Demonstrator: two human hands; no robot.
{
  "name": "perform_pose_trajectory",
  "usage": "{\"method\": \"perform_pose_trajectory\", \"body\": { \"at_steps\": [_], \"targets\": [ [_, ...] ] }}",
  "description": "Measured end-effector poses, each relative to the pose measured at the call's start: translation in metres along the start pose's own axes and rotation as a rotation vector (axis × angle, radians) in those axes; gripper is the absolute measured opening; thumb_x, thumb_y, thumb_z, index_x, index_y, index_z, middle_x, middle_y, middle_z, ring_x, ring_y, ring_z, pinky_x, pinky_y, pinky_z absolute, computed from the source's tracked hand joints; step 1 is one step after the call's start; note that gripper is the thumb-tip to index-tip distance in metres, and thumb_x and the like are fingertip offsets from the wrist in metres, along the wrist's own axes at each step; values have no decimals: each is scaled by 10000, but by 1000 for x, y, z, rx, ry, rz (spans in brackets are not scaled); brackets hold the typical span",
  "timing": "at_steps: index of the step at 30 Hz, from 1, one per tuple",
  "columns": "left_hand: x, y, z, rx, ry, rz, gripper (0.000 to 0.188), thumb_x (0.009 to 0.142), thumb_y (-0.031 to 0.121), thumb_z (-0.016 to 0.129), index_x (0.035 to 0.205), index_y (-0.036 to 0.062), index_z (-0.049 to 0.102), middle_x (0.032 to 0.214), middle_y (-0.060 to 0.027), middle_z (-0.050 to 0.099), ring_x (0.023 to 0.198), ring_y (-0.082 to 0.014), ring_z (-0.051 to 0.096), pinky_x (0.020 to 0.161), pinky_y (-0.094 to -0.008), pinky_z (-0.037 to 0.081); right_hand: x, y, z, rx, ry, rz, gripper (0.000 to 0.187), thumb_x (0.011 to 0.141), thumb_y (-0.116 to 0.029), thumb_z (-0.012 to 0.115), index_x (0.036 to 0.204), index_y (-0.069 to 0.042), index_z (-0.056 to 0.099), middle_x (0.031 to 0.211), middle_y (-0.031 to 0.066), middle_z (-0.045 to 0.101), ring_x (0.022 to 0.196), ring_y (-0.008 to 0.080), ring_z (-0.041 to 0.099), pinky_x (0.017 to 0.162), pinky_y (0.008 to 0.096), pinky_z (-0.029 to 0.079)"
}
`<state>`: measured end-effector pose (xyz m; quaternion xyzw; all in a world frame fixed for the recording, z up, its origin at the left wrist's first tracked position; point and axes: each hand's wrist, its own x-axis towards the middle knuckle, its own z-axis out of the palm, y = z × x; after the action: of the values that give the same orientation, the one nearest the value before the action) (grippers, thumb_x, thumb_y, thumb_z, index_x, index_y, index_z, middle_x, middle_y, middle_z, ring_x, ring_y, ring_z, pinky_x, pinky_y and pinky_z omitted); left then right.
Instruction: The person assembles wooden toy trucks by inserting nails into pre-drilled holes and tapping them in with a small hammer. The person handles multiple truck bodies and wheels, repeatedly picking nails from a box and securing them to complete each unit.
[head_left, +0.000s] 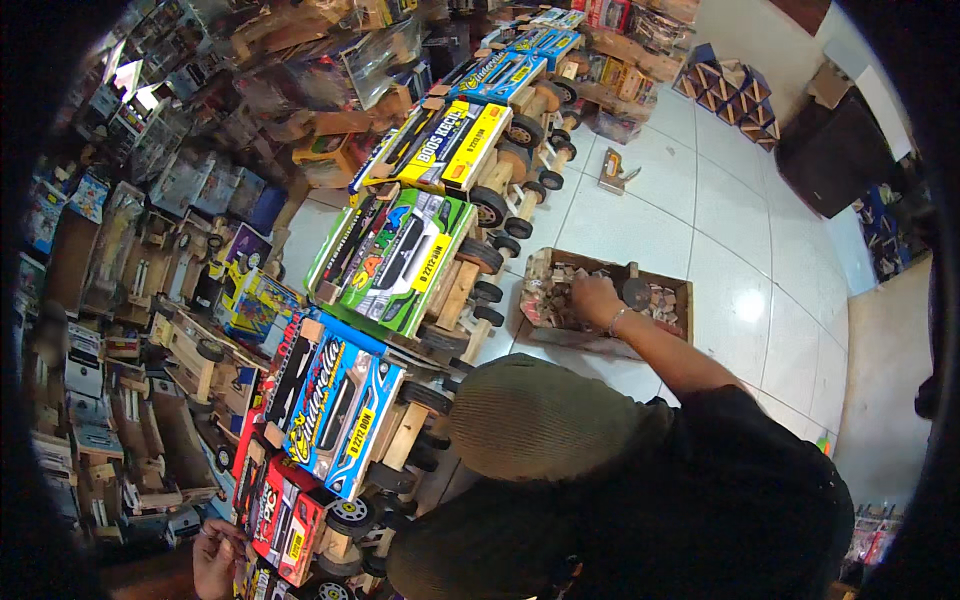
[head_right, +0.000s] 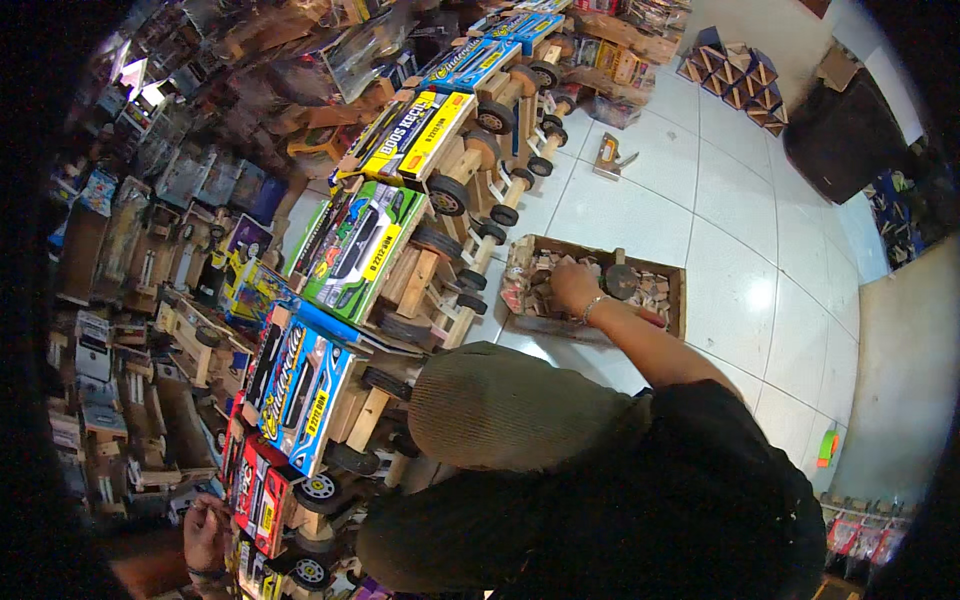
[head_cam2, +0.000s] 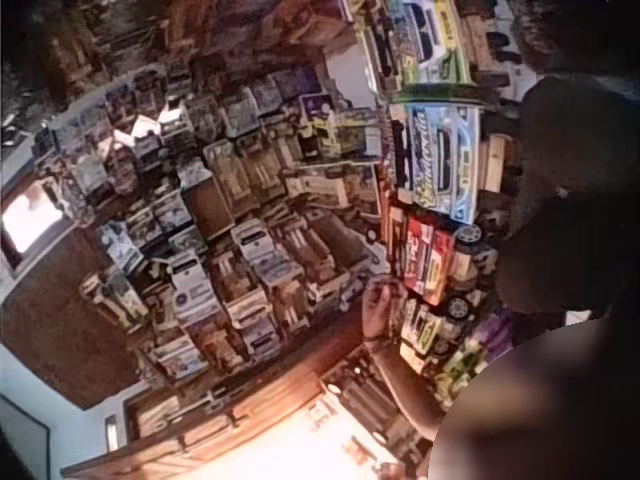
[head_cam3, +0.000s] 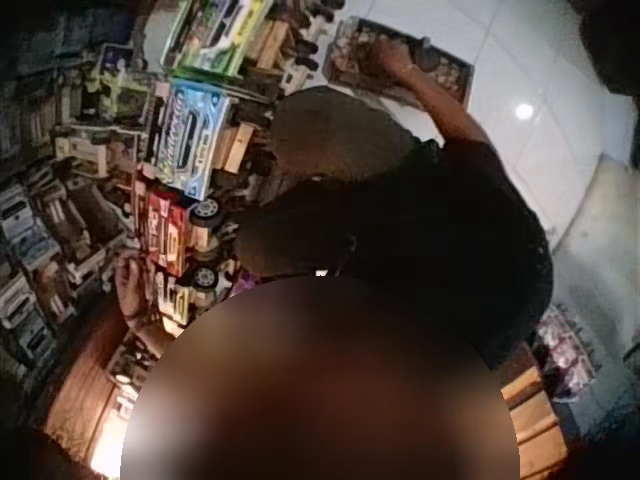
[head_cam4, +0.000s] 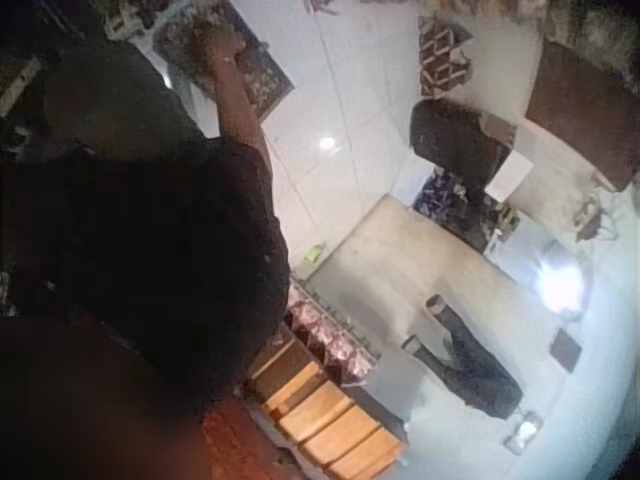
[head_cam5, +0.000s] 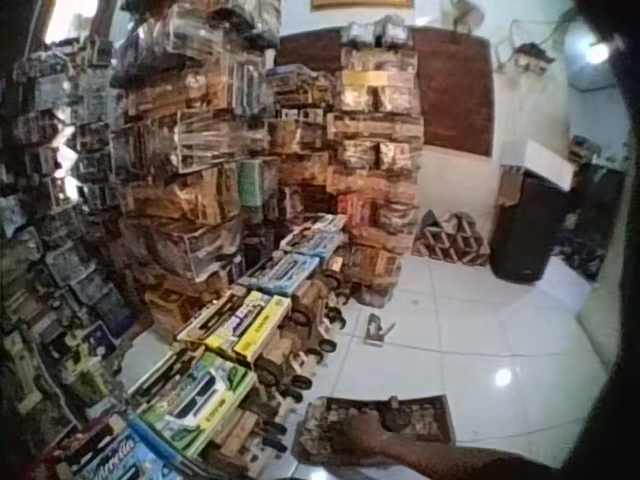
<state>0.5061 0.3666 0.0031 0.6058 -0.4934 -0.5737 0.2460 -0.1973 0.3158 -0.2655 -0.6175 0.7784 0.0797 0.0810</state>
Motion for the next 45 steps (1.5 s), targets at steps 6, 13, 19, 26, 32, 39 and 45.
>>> {"method": "perform_pose_trajectory", "body": {
  "at_steps": [6, 13, 19, 26, 32, 39, 45],
  "targets": [
    [-5, 0, 12, -14, 17, 93, 301, 997, 289, 671, 1086, 21, 568, 919, -41, 624, 783, -130, 596, 721, -264, 458, 32, -3, 33, 161, 137, 214, 226, 858, -189, 687, 968, 7, 657, 948, 240, 724, 890, 359, 743, 762, 432, 607],
    [-1, 37, 15, 57, 232, 50, 192, 1028, 244, 626, 1092, 67, 585, 837, -8, 582, 713, -85, 534, 631, -246, 426, -17, 26, -111, 896, -243, 159, 505, 883, -479, 741, 1005, 10, 702, 827, 64, 668, 739, 207, 642, 639, 379, 547],
    [12, 103, 95, 110, 343, 428, 97, 977, 99, 636, 1015, 39, 570, 823, -2, 579, 695, -83, 554, 620, -237, 448, -86, -33, -289, 1175, -518, -203, 333, 927, -396, 751, 1042, -88, 703, 801, -59, 579, 603, 33, 465, 496, 205, 364],
    [3, 159, 216, -77, -228, 493, 545, 831, 33, 831, 1308, 36, 567, 1137, -83, 672, 999, -139, 664, 877, -299, 569, -109, -182, -352, 1093, -701, -632, 299, 890, -267, 813, 1057, -61, 674, 731, -35, 591, 530, 37, 486, 473, 220, 357],
    [-17, 144, 172, 234, 17, 800, 354, 861, -14, 789, 1174, -7, 626, 1006, -59, 715, 943, -103, 680, 837, -251, 560, -130, -237, -341, 1283, -728, -768, 294, 1008, -319, 650, 1152, -62, 630, 679, -59, 507, 488, 32, 421, 423, 222, 317],
    [-88, 55, 41, 47, 529, 227, 262, 937, 127, 755, 1139, -16, 670, 1005, -53, 730, 903, -89, 696, 807, -234, 572, -56, -164, -300, 1611, 246, -352, 453, 1012, -508, 595, 1211, -101, 601, 944, 2, 673, 511, -20, 388, 397, 161, 264],
    [-118, -27, 2, -149, 617, 49, 279, 956, 151, 732, 1149, -47, 692, 1053, -83, 730, 948, -113, 702, 875, -237, 591, -8, -133, -274, 1655, 465, -159, 589, 990, -530, 620, 1398, -115, 530, 1115, -5, 648, 630, 6, 434, 467, 173, 303]
  ]
}}
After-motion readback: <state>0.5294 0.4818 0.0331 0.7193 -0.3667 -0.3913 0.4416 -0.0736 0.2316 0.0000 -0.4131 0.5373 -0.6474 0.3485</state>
